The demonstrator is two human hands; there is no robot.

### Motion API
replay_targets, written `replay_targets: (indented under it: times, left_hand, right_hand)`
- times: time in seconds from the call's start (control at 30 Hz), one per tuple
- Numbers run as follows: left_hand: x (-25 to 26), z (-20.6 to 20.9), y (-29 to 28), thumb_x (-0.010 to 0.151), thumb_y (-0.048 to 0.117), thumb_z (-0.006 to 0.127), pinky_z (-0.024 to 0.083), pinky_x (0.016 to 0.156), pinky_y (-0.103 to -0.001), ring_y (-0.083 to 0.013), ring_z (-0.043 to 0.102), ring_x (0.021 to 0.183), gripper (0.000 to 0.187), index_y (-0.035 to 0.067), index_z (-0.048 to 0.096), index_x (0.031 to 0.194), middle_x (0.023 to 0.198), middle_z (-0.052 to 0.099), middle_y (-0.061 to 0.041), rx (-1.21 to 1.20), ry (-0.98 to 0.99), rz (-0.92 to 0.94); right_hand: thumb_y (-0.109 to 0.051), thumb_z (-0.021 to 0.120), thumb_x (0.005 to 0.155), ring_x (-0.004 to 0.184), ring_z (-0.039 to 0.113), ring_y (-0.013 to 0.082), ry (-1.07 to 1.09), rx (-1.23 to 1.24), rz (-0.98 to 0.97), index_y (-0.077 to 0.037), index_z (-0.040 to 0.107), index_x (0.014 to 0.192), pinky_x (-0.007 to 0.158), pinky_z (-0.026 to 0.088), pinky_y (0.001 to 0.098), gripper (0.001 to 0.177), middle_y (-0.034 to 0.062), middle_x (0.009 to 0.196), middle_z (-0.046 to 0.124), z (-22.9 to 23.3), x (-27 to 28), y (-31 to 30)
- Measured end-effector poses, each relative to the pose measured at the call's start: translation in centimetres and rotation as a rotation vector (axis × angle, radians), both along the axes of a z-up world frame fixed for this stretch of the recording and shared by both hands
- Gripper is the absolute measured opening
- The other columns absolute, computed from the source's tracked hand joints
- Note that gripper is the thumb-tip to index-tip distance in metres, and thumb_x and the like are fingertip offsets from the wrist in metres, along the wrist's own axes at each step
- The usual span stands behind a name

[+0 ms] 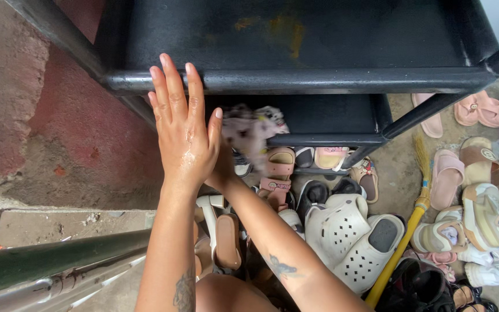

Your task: The person wipes a black plastic shoe rack with a cloth, then uses a broom to dust off various shoes on the floor. They pick up individual shoes, brush them, and place them onto the rack. The person handles multiple pairs of shoes, including sneakers and sandals, one at a time.

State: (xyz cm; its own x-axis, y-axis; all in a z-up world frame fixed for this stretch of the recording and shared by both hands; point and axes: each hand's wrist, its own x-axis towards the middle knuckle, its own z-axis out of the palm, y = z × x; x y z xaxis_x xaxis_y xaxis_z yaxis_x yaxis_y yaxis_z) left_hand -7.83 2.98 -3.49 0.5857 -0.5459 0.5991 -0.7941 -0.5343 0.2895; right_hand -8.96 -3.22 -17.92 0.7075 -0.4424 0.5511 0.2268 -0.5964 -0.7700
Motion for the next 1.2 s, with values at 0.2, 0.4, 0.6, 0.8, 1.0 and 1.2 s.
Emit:
replay_targets:
  times: [0.2,0.4,0.6,0.8,1.0,1.2]
  left_hand:
    - [0.1,0.0,0.1,0.108,0.026,0.066,0.018,0.131,-0.065,-0.0433,0.003,0.163,0.075,0.008,0.026,0.169,0.175,0.006,-0.022,0.012,0.019,-0.007]
    - [-0.5,0.0,0.0,0.108,0.025,0.066,0.017,0.132,-0.066,-0.0442,0.001,0.164,0.077,0.007,0.024,0.170,0.175,0.005,-0.023,-0.023,0.012,-0.030]
    - [-0.5,-0.3,0.3,0.108,0.023,0.069,0.017,0.135,-0.065,-0.0428,0.001,0.162,0.077,0.007,0.023,0.168,0.173,0.004,-0.024,0.008,0.005,-0.008]
    - [-0.8,-0.7,1.0,0.111,0.019,0.067,0.017,0.133,-0.062,-0.0425,0.001,0.161,0.075,0.006,0.020,0.169,0.172,0.004,-0.024,0.063,-0.024,-0.009]
    - [-1.5,-0.2,0.6,0.103,0.008,0.059,0.017,0.133,-0.062,-0.0412,0.001,0.162,0.076,0.006,0.021,0.168,0.173,0.004,-0.023,0.048,-0.027,0.006]
    - [-1.9,0.4,0.0,0.086,0.003,0.054,0.011,0.133,-0.066,-0.0442,0.001,0.164,0.088,0.005,0.024,0.169,0.175,0.010,-0.023,0.018,0.014,-0.005]
  right_hand:
    - [-0.041,0.066,0.093,0.120,0.059,0.0295,0.341,-0.411,-0.286,-0.017,0.070,0.116,0.100,0.040,0.0482,0.034,0.0113,0.130,0.063,-0.6,-1.2,-5.7]
    - [-0.037,0.068,0.089,0.115,0.054,0.0408,0.528,-0.397,-0.639,-0.019,0.071,0.128,0.109,0.017,0.0719,0.043,0.0224,0.125,0.056,-1.6,-6.1,-9.5]
    - [-0.035,0.055,0.105,0.122,0.055,0.0418,0.187,-0.322,-0.256,0.000,0.064,0.127,0.107,0.033,0.0593,0.043,0.0251,0.134,0.059,-2.6,0.4,-1.1]
    - [-0.013,0.044,0.098,0.109,0.064,0.0242,0.121,-0.637,-0.200,-0.019,0.072,0.118,0.115,0.027,0.0668,0.034,0.0111,0.116,0.069,-3.2,-0.7,-5.0]
    - [-0.022,0.072,0.091,0.117,0.062,0.0250,0.284,-0.754,-0.656,-0.023,0.081,0.106,0.119,0.024,0.0614,0.017,0.0021,0.110,0.070,-3.8,-16.2,-22.6]
    - [-0.022,0.069,0.095,0.120,0.055,0.0278,0.426,-0.778,-0.901,-0.020,0.081,0.118,0.117,0.025,0.0621,0.026,0.0092,0.115,0.065,-3.2,-18.8,-24.1]
